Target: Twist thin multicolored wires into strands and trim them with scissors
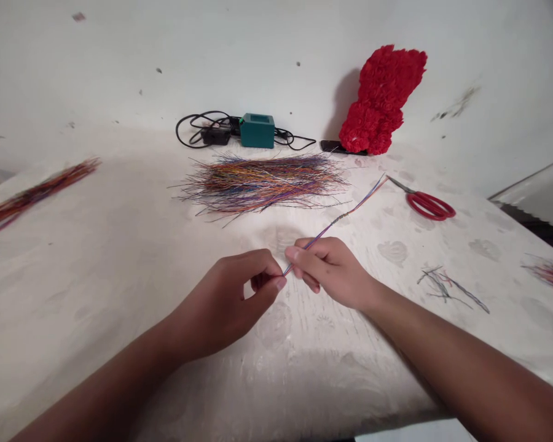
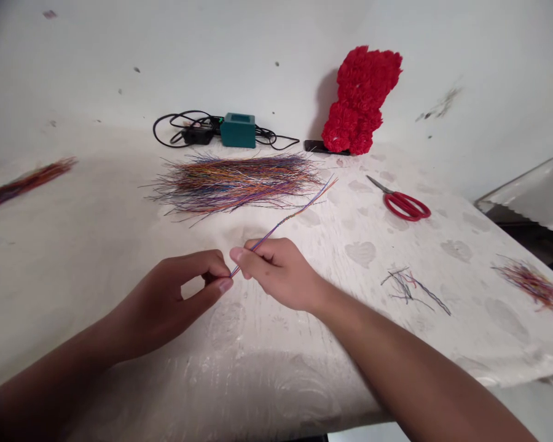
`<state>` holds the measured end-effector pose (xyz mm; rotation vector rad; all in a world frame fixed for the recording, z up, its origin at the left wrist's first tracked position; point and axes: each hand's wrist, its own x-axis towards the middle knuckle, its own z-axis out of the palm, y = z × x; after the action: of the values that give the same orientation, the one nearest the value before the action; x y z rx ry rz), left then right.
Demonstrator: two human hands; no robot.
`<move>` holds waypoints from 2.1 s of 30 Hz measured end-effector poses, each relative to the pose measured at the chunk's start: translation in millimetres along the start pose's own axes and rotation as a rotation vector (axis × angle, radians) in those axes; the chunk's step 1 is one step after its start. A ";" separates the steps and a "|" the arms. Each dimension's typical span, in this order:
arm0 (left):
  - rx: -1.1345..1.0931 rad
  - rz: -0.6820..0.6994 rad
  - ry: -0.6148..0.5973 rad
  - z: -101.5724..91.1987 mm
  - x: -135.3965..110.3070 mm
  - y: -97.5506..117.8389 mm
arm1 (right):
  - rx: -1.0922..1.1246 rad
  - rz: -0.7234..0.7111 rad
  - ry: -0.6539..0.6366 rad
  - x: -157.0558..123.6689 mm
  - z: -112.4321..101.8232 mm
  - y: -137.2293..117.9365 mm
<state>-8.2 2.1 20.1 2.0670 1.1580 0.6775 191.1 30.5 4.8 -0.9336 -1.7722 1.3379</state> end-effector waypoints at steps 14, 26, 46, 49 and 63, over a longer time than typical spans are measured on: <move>-0.036 -0.065 -0.138 0.2 -0.7 1.5 | -0.003 0.012 -0.004 -3.3 -2.1 1.6; -0.025 -0.041 -0.085 -5.1 -0.5 2.8 | 0.256 0.051 0.161 5.0 -12.1 5.1; -0.032 -0.069 0.433 -15.1 1.8 8.0 | 0.173 -0.229 0.307 4.2 -15.0 -6.7; -0.189 -0.093 0.345 -10.1 4.7 3.3 | 0.041 -0.180 0.231 -0.3 -4.7 -8.6; -0.326 -0.162 0.372 -10.0 7.7 1.6 | -0.135 -0.051 -0.153 -14.3 17.4 -11.7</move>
<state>-10.8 11.1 28.7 1.5973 1.3004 1.1216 181.4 7.8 10.9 -0.8707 -2.0101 1.2995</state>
